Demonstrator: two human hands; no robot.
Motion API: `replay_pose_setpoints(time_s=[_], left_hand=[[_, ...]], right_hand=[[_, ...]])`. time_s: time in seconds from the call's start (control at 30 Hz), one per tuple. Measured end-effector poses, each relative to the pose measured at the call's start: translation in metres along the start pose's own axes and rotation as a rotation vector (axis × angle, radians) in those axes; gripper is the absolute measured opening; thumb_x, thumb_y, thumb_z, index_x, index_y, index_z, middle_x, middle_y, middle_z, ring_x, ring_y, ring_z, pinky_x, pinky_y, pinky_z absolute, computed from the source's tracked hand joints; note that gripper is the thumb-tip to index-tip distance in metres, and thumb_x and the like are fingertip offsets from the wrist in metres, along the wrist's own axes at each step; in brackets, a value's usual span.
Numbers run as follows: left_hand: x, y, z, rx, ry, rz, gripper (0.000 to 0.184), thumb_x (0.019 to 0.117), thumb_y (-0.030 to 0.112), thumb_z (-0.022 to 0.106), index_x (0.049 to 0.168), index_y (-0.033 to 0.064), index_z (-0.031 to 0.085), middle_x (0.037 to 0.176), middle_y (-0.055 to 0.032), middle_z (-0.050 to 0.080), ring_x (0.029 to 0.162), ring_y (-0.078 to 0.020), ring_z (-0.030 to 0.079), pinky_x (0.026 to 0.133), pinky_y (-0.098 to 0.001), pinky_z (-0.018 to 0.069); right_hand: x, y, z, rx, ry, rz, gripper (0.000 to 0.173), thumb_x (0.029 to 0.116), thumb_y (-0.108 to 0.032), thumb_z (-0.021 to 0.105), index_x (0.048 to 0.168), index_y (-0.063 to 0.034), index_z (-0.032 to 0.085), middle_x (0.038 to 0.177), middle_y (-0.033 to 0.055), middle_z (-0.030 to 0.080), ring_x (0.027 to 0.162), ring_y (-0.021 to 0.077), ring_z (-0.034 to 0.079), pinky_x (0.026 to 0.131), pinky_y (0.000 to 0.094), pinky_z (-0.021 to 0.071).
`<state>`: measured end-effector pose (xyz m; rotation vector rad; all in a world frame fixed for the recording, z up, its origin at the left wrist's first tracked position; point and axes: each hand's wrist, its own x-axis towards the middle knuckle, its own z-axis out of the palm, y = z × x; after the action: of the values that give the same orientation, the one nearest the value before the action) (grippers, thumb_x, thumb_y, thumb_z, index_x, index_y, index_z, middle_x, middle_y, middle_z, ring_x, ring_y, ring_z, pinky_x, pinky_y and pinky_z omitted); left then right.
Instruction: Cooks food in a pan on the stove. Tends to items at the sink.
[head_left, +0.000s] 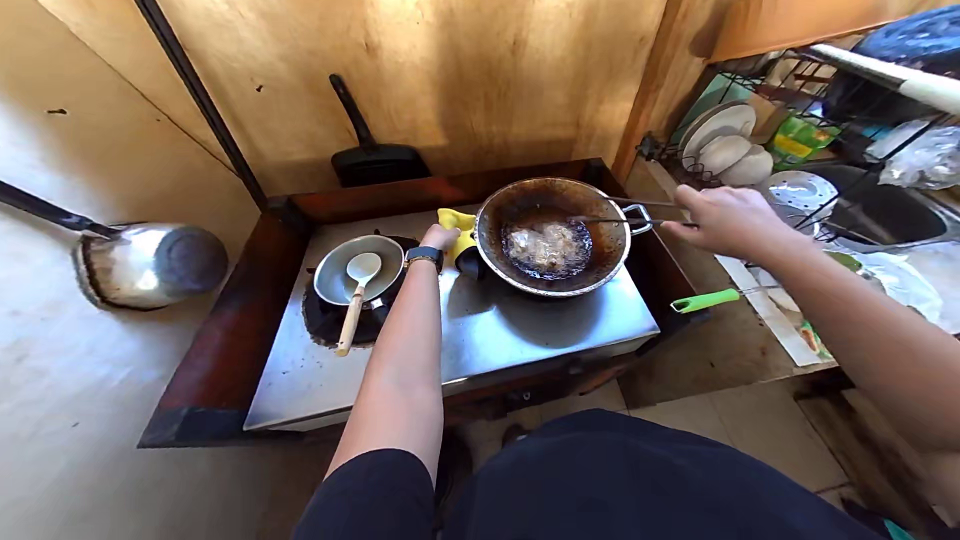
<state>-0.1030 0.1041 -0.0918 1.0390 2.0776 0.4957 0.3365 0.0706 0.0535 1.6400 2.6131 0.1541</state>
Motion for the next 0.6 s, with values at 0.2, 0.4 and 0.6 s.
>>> replay_pose_setpoints(time_s=[0.2, 0.4, 0.6], left_hand=[[-0.009, -0.001, 0.001, -0.031, 0.03, 0.02, 0.052, 0.1061, 0.031, 0.053, 0.13, -0.0146, 0.054, 0.131, -0.0349, 0.057, 0.126, -0.0448, 0.056, 0.106, -0.0603, 0.0425], [-0.014, -0.004, -0.002, -0.039, 0.035, 0.023, 0.054, 0.1059, 0.033, 0.052, 0.131, -0.0137, 0.054, 0.132, -0.0344, 0.057, 0.125, -0.0444, 0.057, 0.105, -0.0605, 0.0431], [-0.022, -0.007, -0.019, -0.059, -0.041, 0.02, 0.056, 0.1065, 0.036, 0.054, 0.135, -0.0122, 0.052, 0.135, -0.0323, 0.056, 0.128, -0.0412, 0.056, 0.108, -0.055, 0.0433]], right_hand=[[-0.03, -0.033, 0.037, -0.071, -0.052, -0.188, 0.034, 0.1005, -0.031, 0.065, 0.117, -0.0015, 0.063, 0.088, 0.0198, 0.067, 0.078, 0.0399, 0.07, 0.064, 0.0547, 0.0531], [-0.032, -0.068, 0.045, -0.13, -0.131, -0.257, 0.03, 0.1048, -0.024, 0.058, 0.124, -0.0011, 0.063, 0.097, 0.0223, 0.068, 0.08, 0.04, 0.07, 0.067, 0.0524, 0.0544], [-0.02, -0.092, 0.054, -0.123, -0.131, -0.264, 0.025, 0.1053, -0.018, 0.055, 0.119, 0.0014, 0.063, 0.095, 0.0245, 0.068, 0.08, 0.0428, 0.07, 0.066, 0.0539, 0.0535]])
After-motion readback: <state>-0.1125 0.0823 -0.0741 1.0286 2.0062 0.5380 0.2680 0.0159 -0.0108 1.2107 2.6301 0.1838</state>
